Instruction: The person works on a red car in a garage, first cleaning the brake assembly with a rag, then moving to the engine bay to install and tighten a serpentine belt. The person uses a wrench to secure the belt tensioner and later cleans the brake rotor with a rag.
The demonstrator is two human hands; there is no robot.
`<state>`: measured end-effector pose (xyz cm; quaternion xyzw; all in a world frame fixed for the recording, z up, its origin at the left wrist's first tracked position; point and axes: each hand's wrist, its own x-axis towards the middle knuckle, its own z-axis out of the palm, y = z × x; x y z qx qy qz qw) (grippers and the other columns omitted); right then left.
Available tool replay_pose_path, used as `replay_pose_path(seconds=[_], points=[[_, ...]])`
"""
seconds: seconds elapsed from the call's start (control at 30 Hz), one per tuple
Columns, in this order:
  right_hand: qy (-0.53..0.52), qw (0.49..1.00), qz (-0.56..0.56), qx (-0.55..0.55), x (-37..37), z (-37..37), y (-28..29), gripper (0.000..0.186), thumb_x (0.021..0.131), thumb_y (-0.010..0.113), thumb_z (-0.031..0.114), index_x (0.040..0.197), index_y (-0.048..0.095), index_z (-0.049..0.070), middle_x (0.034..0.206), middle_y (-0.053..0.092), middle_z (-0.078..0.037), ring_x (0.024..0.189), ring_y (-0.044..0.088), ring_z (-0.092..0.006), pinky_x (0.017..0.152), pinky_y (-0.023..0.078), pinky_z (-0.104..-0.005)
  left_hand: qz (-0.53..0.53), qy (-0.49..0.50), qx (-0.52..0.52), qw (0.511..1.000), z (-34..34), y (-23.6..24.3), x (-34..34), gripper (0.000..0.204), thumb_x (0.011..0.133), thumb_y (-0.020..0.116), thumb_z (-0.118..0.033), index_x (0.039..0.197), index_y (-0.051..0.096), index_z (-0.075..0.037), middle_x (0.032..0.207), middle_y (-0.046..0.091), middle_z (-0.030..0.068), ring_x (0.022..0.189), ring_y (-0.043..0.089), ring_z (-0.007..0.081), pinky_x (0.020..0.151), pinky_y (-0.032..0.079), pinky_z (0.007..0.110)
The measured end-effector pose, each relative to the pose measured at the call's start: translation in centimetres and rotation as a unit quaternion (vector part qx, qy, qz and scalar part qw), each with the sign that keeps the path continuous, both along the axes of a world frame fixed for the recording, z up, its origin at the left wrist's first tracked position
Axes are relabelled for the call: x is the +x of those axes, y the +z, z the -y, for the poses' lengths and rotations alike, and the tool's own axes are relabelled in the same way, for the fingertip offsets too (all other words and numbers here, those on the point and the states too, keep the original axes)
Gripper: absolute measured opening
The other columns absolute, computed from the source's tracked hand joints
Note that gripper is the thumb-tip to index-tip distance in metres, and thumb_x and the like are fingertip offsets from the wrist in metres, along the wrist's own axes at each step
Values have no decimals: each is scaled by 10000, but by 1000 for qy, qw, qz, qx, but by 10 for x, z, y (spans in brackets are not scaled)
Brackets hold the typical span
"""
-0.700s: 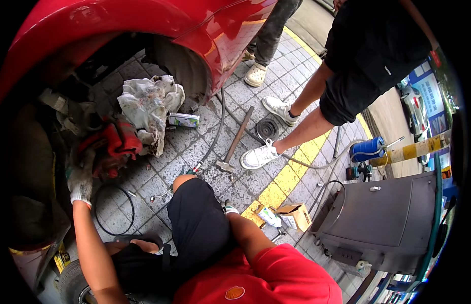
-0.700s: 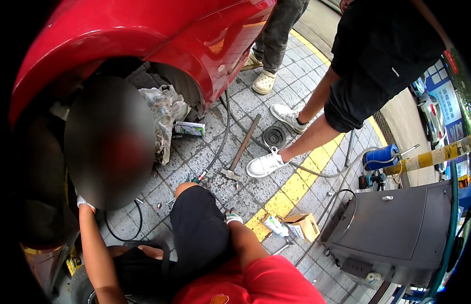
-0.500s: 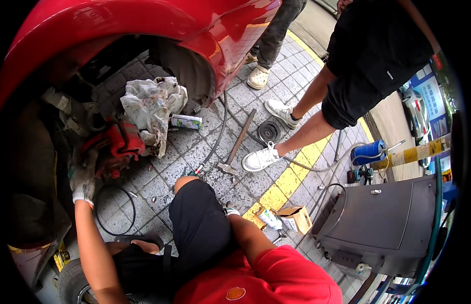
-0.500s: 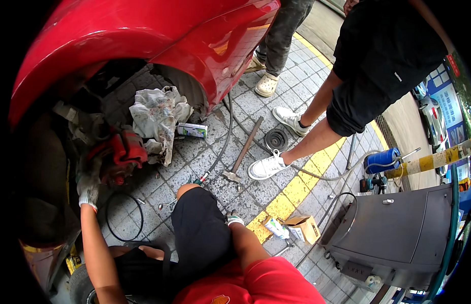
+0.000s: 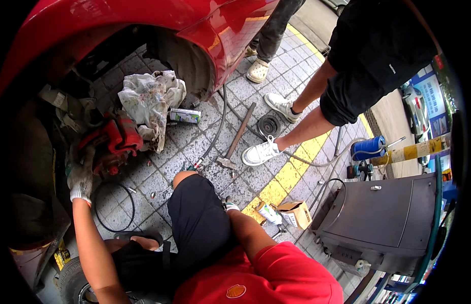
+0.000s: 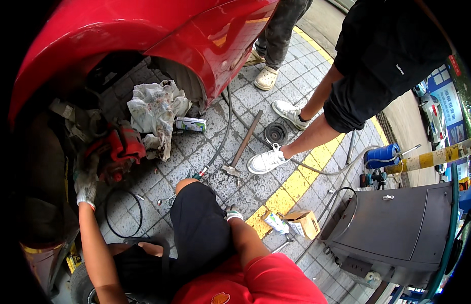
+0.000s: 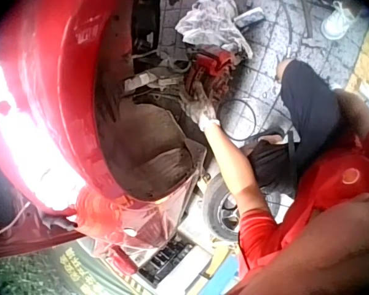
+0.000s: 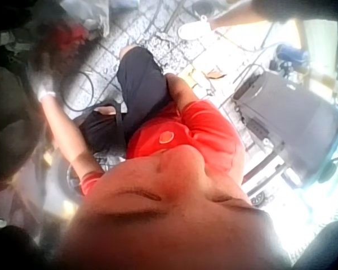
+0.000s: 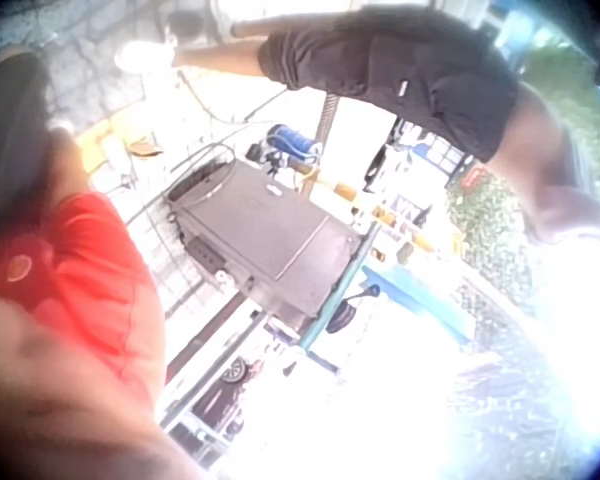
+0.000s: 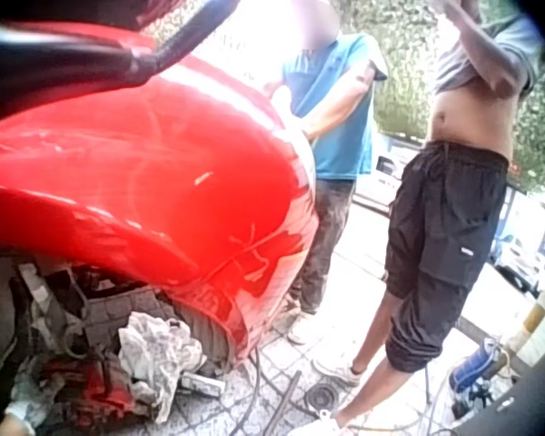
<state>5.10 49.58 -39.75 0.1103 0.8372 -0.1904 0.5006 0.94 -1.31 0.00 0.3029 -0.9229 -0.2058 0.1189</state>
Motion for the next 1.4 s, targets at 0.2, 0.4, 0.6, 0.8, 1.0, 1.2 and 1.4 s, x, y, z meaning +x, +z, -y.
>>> replay_pose_path(seconds=[0.2, 0.4, 0.6, 0.8, 1.0, 1.2, 1.4], points=[[-78, 997, 3, 18, 2, -10, 16, 615, 995, 420, 420, 1556, 381, 173, 1678, 206, -183, 1470, 365, -433, 1189, 360, -505, -2, -24, -2, 1000, -7, -2, -9, 781, 947, 568, -613, 1499, 478, -70, 1519, 467, 248, 1426, 401, 413, 1151, 356, 440], [-55, 998, 35, -18, -9, 8, -13, 677, 1011, 390, 462, 1608, 282, 161, 1681, 203, -182, 1500, 335, -382, 1203, 322, -501, -43, -18, 70, 996, 2, 14, 11, 795, 929, 616, -608, 1502, 477, -77, 1449, 561, 203, 1349, 502, 400, 1101, 410, 423], [20, 999, -28, 28, 32, -29, -82, 734, 1011, 379, 507, 1624, 218, 136, 1654, 264, -212, 1500, 333, -380, 1214, 301, -476, 23, 25, -59, 998, -21, 17, -8, 802, 896, 630, -648, 1473, 519, -102, 1476, 532, 218, 1438, 391, 403, 1166, 339, 471], [69, 997, -18, 40, 30, -18, -41, 736, 1008, 380, 517, 1622, 224, 143, 1652, 267, -212, 1493, 343, -383, 1209, 308, -478, -20, -3, -13, 1000, -25, 27, -4, 713, 889, 681, -555, 1454, 545, -143, 1436, 546, 217, 1375, 457, 400, 1128, 391, 455], [86, 995, -11, 49, 32, -29, -33, 738, 1004, 380, 528, 1619, 231, 150, 1651, 270, -212, 1486, 352, -387, 1205, 315, -480, -26, -3, 3, 1000, -28, 26, -6, 718, 901, 668, -571, 1456, 546, -132, 1418, 553, 225, 1372, 464, 394, 1133, 390, 455], [103, 993, -7, 52, 33, -30, -33, 739, 1000, 381, 538, 1617, 237, 157, 1649, 274, -213, 1479, 362, -390, 1200, 322, -482, 1, 11, 12, 1000, -28, 29, -6, 796, 895, 607, -671, 1483, 517, -143, 1464, 528, 223, 1436, 397, 391, 1172, 345, 460], [114, 992, -5, 54, 39, -37, -29, 741, 996, 382, 548, 1614, 244, 164, 1647, 277, -213, 1473, 372, -394, 1196, 329, -484, -4, 10, 6, 1000, -25, 21, -8, 752, 905, 652, -599, 1480, 528, -129, 1463, 519, 234, 1391, 452, 396, 1136, 389, 453]])
